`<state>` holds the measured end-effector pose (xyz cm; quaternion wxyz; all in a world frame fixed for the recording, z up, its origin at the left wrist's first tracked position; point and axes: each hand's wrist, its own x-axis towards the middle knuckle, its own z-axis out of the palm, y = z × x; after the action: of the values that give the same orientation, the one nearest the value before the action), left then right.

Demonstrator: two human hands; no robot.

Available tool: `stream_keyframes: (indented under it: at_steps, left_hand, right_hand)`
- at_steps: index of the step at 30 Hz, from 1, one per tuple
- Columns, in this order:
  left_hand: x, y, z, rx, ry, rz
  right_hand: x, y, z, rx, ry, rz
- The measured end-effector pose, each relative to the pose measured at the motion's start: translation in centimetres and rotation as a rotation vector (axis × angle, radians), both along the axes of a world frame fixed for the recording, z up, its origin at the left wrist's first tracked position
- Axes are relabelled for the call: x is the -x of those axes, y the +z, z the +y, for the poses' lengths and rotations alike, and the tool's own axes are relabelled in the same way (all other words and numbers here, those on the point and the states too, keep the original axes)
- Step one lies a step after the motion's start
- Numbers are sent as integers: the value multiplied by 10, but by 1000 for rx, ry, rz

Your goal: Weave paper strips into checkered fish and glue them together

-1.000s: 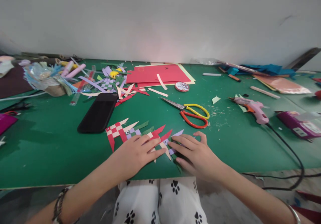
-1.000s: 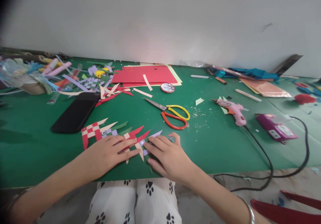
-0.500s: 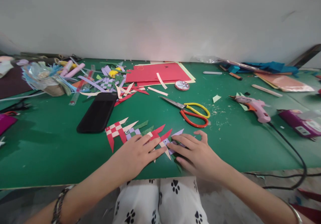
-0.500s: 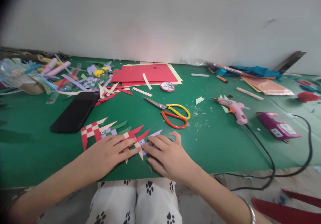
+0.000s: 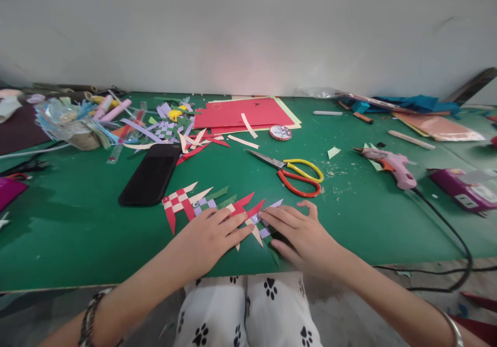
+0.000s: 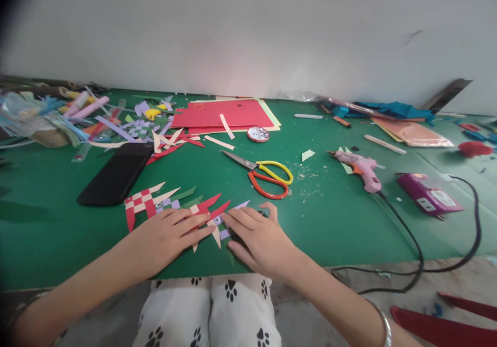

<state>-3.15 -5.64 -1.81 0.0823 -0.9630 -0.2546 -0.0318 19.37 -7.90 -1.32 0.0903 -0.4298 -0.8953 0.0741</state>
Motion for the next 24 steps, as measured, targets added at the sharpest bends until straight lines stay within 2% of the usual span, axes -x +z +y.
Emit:
stream_keyframes:
  at_steps: [9,15,19,24]
  left_hand:
    - [-1,1,-2,-14,7,-11]
    - [0,-1,-1,-2,-3,-26]
    - [1,-1,-1,-4,8,-23]
    - [2,-1,-2,10,15,-14]
  right_hand:
    - [2,0,4,35,14,19]
    - [0,0,5,54,-90,160]
    - [3,1,9,14,-25,80]
    - [7,3,13,45,-2,17]
